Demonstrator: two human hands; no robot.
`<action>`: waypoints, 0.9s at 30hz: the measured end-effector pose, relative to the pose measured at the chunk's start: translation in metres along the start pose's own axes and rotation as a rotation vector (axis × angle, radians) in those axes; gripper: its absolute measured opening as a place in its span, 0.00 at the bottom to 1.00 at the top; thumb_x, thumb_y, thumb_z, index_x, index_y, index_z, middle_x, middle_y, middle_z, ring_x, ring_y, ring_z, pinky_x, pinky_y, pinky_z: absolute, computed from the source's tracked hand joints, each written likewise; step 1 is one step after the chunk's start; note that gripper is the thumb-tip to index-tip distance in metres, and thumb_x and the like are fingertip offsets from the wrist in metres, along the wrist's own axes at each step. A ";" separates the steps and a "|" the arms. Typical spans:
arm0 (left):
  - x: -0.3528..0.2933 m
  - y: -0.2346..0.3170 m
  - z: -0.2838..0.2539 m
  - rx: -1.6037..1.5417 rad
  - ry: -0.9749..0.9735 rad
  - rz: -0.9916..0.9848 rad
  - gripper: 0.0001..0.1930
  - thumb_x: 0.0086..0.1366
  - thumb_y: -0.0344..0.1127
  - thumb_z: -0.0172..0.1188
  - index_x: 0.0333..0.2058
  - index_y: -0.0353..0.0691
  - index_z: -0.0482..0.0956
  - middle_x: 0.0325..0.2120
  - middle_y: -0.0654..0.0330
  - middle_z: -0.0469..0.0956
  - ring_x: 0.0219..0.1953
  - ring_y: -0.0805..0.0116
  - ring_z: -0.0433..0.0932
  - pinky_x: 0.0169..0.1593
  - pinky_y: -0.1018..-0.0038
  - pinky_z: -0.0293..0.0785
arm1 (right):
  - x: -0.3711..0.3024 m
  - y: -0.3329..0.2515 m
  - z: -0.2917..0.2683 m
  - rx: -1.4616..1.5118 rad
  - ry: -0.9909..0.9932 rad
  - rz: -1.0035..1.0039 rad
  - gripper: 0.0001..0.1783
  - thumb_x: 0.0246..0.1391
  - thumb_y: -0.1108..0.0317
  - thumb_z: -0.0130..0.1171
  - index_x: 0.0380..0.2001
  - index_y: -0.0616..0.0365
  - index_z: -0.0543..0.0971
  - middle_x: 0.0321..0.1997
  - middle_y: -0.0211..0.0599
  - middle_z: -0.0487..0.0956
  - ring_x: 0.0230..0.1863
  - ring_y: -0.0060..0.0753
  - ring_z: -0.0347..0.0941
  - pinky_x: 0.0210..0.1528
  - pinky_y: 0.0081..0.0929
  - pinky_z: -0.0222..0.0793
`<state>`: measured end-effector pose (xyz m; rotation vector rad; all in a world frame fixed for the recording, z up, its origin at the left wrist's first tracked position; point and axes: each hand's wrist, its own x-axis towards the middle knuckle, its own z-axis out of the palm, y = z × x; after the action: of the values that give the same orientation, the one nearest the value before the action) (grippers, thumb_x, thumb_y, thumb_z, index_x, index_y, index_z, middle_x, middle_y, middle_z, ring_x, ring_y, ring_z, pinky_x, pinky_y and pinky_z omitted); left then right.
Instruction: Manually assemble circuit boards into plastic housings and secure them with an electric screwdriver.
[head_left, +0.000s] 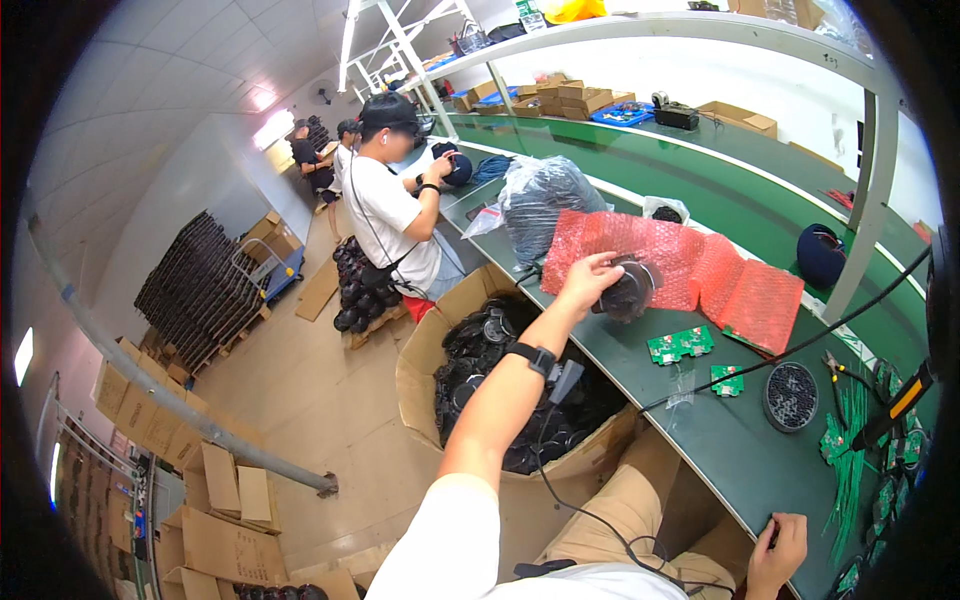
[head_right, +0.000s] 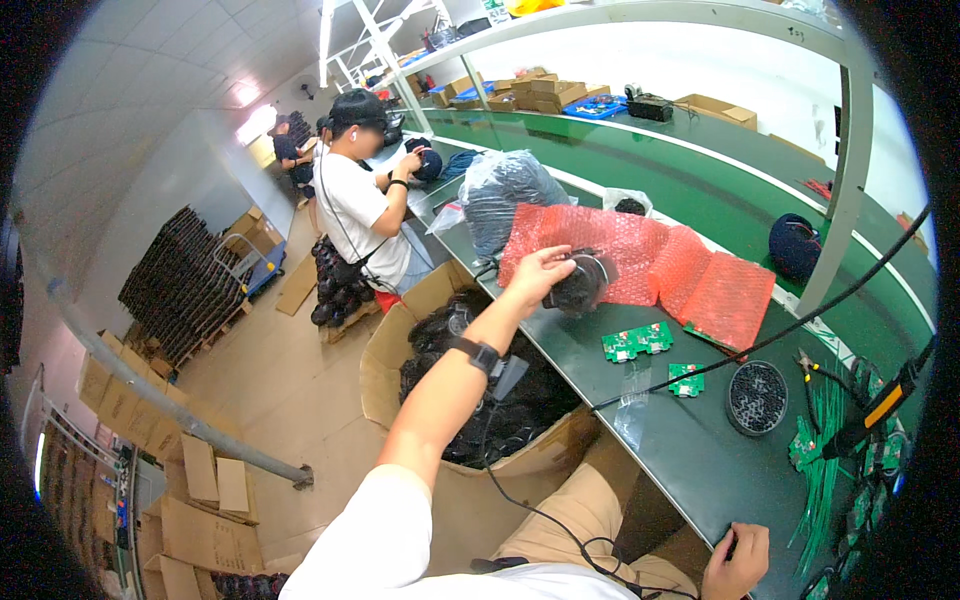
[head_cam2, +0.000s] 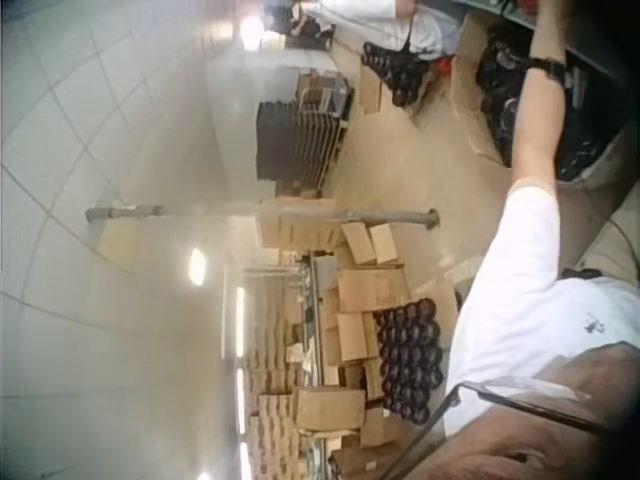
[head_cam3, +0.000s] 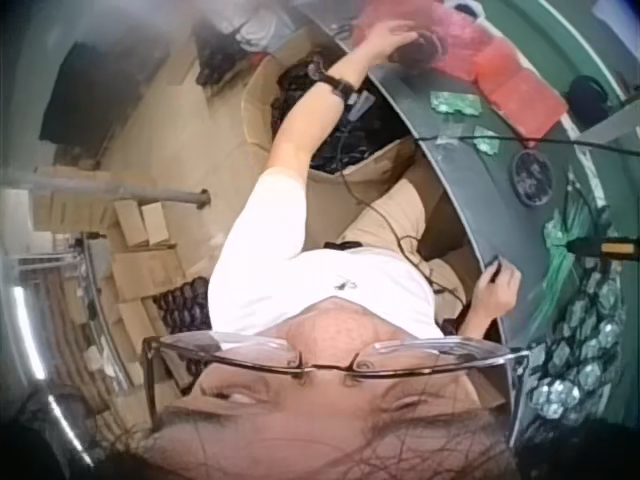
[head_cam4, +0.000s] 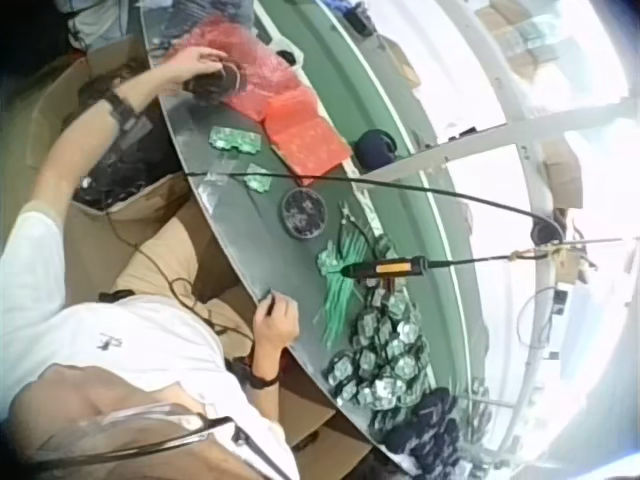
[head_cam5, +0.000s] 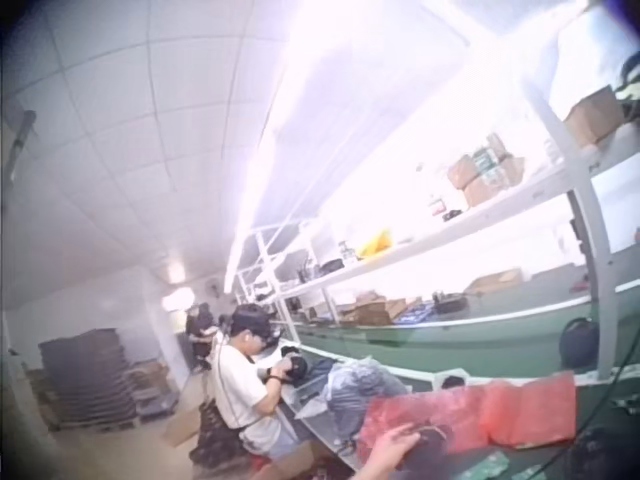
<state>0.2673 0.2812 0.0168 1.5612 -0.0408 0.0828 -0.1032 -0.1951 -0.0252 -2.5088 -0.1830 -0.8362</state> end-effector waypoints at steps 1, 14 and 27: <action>0.004 -0.011 0.011 0.122 -0.008 0.075 0.31 0.67 0.30 0.74 0.67 0.30 0.76 0.51 0.49 0.88 0.50 0.66 0.87 0.53 0.69 0.84 | -0.003 0.002 0.001 0.005 -0.007 0.019 0.09 0.54 0.85 0.60 0.38 0.66 0.78 0.37 0.48 0.77 0.36 0.54 0.76 0.38 0.43 0.72; -0.025 -0.050 0.034 0.944 0.160 0.388 0.25 0.64 0.27 0.62 0.60 0.34 0.79 0.54 0.40 0.83 0.59 0.41 0.81 0.65 0.52 0.76 | 0.003 -0.004 -0.001 -0.047 -0.013 0.044 0.11 0.49 0.81 0.67 0.36 0.59 0.82 0.36 0.44 0.81 0.36 0.52 0.81 0.36 0.43 0.76; -0.146 0.021 0.099 0.045 -0.194 0.116 0.25 0.75 0.19 0.56 0.69 0.37 0.71 0.53 0.53 0.82 0.56 0.70 0.81 0.60 0.71 0.78 | 0.018 -0.013 -0.009 0.078 -0.105 0.227 0.09 0.50 0.80 0.70 0.34 0.59 0.83 0.33 0.40 0.80 0.31 0.41 0.80 0.32 0.34 0.75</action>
<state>0.1230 0.1788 0.0275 1.6067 -0.2841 0.0235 -0.0974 -0.1882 -0.0032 -2.4442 0.0338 -0.5951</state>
